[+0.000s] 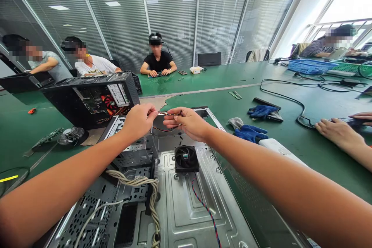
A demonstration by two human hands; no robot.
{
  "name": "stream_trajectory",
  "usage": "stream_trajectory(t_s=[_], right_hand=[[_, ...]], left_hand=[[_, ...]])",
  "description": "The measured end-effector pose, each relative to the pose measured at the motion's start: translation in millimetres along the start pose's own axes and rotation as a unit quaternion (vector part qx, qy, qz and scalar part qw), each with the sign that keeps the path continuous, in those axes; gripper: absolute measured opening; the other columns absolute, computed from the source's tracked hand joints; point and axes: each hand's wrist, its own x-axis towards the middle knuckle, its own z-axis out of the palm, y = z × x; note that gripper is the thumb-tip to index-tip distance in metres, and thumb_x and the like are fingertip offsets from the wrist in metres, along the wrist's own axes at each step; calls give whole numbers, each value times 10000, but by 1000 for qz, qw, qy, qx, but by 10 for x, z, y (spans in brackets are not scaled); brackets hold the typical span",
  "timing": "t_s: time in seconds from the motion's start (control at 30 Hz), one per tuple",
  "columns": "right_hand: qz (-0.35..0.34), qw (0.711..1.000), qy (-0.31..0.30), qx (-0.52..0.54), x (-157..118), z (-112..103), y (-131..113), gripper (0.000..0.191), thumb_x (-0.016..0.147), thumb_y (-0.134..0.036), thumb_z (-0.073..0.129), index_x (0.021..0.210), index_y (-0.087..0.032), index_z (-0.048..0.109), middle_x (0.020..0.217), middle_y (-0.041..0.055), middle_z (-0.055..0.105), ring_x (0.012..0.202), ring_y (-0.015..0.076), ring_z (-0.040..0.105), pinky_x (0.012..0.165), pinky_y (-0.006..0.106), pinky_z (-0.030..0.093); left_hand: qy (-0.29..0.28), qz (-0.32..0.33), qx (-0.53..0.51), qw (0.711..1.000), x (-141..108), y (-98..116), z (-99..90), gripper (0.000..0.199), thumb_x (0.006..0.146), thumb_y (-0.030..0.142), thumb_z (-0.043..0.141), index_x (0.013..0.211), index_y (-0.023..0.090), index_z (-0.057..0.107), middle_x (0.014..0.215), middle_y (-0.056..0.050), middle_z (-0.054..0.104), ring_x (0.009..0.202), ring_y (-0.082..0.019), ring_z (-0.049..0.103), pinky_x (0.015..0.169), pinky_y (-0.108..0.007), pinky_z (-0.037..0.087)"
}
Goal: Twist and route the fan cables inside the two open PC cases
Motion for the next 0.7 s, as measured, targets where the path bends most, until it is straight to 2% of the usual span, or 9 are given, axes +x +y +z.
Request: stream_trajectory(t_s=[0.1, 0.2, 0.3, 0.47, 0.7], right_hand=[[17, 1000, -2, 4, -27, 31, -40, 191, 819, -105, 556, 991, -177, 597, 951, 57, 699, 596, 93, 578, 619, 281, 479], [18, 1000, 0, -5, -34, 55, -59, 179, 837, -145, 561, 1010, -178, 595, 842, 27, 677, 522, 71, 477, 527, 243, 402], [15, 999, 23, -26, -19, 61, -43, 151, 839, -189, 572, 988, -178, 592, 783, 9, 638, 534, 77, 457, 528, 243, 377], [11, 995, 63, -80, 14, 39, 24, 122, 849, -286, 581, 848, -164, 580, 772, 14, 600, 550, 78, 463, 565, 253, 386], [11, 996, 65, -60, -15, 63, 17, 194, 931, -286, 467, 879, -143, 588, 737, 13, 576, 568, 89, 517, 606, 256, 410]], left_hand=[[-5, -26, -16, 1000, 12, -11, -3, 152, 886, 279, 515, 843, 202, 639, 820, -38, 687, 771, -203, 578, 667, -308, 389], [5, -46, -36, 998, 26, -30, 0, 180, 896, 286, 486, 858, 197, 637, 822, -42, 687, 752, -186, 579, 666, -300, 399], [29, -37, -48, 998, 31, -31, -9, 203, 906, 281, 455, 846, 189, 626, 826, -48, 681, 744, -186, 571, 669, -308, 401], [68, -33, -57, 995, 31, -20, -51, 204, 906, 278, 449, 806, 188, 601, 813, -49, 671, 738, -191, 555, 658, -317, 394], [54, -45, -60, 996, 34, -46, -54, 193, 909, 275, 460, 828, 187, 611, 838, -53, 681, 756, -197, 563, 674, -321, 396]])
